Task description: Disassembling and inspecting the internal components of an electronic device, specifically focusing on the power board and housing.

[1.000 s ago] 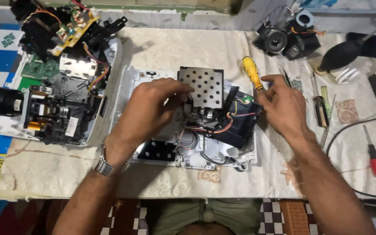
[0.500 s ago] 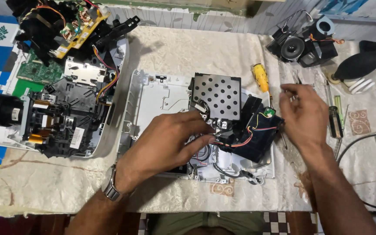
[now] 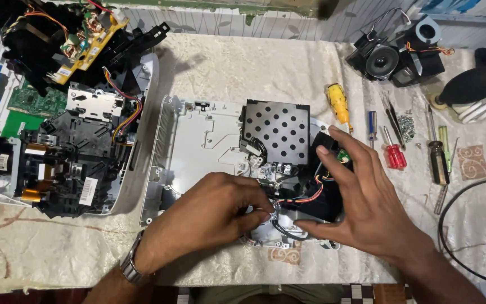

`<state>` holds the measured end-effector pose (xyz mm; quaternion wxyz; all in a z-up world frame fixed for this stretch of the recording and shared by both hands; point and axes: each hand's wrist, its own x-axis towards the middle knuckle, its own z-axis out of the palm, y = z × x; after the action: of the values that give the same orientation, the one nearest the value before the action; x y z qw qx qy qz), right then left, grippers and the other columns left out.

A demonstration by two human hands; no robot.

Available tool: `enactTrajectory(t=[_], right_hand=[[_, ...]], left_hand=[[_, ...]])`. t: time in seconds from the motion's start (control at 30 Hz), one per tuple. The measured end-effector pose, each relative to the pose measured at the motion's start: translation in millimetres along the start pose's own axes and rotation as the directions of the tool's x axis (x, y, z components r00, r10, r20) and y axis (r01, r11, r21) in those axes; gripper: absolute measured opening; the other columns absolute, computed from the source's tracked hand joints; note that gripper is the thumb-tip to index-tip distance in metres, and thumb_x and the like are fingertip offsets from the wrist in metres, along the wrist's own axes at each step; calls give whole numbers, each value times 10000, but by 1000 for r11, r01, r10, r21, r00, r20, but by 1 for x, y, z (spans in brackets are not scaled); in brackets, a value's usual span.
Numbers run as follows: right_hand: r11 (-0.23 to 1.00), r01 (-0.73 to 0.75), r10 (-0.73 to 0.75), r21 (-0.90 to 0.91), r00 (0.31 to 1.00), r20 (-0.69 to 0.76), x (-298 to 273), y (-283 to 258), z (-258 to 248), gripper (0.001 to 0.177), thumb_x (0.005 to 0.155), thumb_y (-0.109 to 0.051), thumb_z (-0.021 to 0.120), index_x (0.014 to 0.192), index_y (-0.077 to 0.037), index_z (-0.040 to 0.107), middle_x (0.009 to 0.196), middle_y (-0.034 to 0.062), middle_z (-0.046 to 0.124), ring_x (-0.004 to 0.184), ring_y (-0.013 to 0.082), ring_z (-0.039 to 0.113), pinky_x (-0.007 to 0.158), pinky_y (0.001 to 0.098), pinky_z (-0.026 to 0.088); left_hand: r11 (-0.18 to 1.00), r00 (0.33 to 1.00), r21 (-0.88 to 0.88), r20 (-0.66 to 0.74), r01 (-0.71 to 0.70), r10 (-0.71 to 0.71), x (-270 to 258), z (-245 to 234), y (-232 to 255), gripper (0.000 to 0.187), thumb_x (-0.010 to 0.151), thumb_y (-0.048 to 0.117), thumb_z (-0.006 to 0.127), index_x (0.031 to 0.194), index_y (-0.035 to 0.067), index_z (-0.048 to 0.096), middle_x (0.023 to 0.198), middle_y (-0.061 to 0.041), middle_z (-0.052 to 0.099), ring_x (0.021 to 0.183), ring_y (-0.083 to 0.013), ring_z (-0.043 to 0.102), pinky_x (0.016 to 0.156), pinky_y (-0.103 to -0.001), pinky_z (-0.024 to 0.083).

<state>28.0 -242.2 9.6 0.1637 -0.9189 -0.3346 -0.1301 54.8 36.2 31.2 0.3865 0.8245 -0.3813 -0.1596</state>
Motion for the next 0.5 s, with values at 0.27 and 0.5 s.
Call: enactTrajectory(t=[0.27,0.5], right_hand=[[999,34,-35,-8,993,-113,-7,4,10,1200,722,-562,928,1593,-87,252,1556,359,408,1412,466,497,1126,593,482],[989,122,-136,-79,969,-204,-14,8,16,1173,748,-553,958,1567,-111,244,1539,376,435,1432,448,516,1122,586,447]], left_hand=[[997,990,28,-120,72,-68,1,-7,-7,215,1008,311,558,1018,169,720,603,-56,706,513,-274,642,537,-385,445],[986,986,148,-135,-75,96,8,0,-23,196,929,71,632,1088,127,732,973,-47,723,765,-271,712,588,-395,508]])
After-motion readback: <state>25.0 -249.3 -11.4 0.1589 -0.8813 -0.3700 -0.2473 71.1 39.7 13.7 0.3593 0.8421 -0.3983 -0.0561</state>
